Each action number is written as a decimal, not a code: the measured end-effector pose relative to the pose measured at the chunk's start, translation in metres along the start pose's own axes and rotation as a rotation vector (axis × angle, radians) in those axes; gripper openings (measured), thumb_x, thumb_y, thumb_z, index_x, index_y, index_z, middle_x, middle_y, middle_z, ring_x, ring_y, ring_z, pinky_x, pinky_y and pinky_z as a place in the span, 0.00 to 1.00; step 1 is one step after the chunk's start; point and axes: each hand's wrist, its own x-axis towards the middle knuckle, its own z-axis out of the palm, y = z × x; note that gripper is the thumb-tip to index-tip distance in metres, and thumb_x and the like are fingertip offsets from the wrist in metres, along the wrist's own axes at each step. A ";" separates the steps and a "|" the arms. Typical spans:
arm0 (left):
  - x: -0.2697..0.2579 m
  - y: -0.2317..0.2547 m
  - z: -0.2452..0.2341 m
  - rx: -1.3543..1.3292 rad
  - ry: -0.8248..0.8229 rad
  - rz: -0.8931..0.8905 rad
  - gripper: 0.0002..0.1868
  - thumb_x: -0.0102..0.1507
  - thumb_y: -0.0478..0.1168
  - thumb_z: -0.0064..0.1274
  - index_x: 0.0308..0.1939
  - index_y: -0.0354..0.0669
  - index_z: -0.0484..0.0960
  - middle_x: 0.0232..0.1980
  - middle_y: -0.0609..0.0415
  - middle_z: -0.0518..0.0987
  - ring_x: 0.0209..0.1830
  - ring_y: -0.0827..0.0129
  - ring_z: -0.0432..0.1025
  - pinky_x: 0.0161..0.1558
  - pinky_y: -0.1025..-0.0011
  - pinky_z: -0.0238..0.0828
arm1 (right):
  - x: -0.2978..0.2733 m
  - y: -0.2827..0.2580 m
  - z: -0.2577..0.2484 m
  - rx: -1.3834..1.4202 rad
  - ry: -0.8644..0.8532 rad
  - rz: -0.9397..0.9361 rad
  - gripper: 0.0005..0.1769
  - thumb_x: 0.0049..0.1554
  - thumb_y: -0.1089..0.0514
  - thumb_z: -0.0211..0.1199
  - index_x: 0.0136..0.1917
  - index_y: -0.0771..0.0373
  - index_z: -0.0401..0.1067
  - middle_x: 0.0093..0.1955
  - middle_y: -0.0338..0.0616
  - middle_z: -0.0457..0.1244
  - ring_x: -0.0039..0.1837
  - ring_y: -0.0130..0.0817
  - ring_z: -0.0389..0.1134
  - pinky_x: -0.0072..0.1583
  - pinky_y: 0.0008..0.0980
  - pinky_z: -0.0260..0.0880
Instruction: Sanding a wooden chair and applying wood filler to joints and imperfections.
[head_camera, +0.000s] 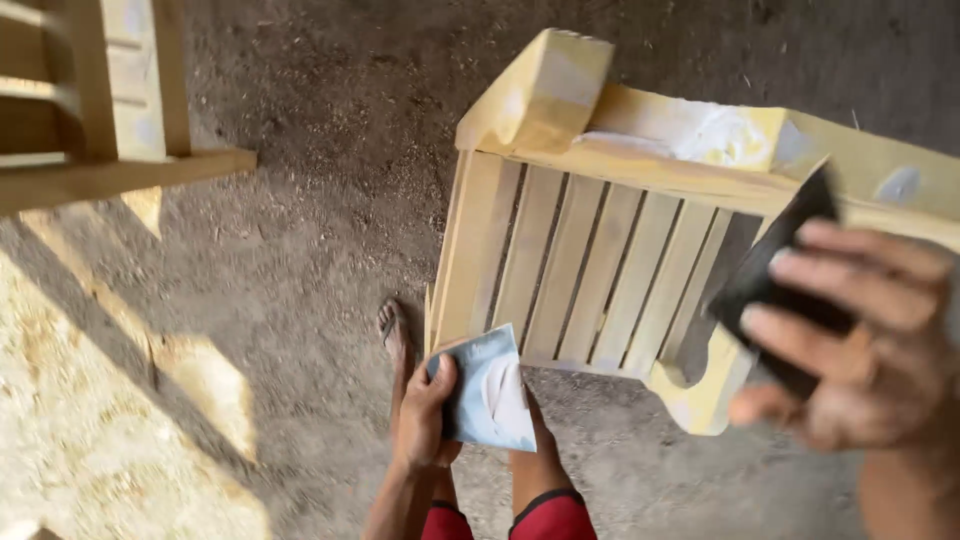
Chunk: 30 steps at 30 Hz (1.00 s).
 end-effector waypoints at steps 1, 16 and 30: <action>-0.009 -0.008 0.003 -0.053 0.001 -0.031 0.23 0.69 0.44 0.47 0.58 0.26 0.79 0.39 0.47 0.78 0.27 0.75 0.66 0.26 0.79 0.61 | 0.013 0.016 -0.011 -0.109 -0.023 -0.085 0.35 0.58 0.26 0.57 0.60 0.56 0.71 0.66 0.55 0.60 0.72 0.60 0.61 0.76 0.64 0.68; -0.020 -0.041 0.009 -0.211 -0.021 -0.044 0.23 0.68 0.42 0.46 0.60 0.24 0.78 0.52 0.38 0.80 0.45 0.61 0.73 0.49 0.67 0.71 | 0.144 0.082 -0.001 -0.388 -0.460 -0.512 0.34 0.50 0.25 0.67 0.62 0.43 0.81 0.69 0.37 0.67 0.74 0.45 0.65 0.76 0.54 0.62; -0.012 -0.043 0.011 -0.127 -0.053 -0.053 0.22 0.69 0.42 0.45 0.60 0.27 0.78 0.50 0.41 0.81 0.42 0.66 0.73 0.45 0.71 0.71 | 0.159 0.105 0.008 -0.393 -0.499 -0.561 0.33 0.50 0.25 0.65 0.62 0.39 0.81 0.69 0.36 0.68 0.73 0.40 0.66 0.77 0.46 0.67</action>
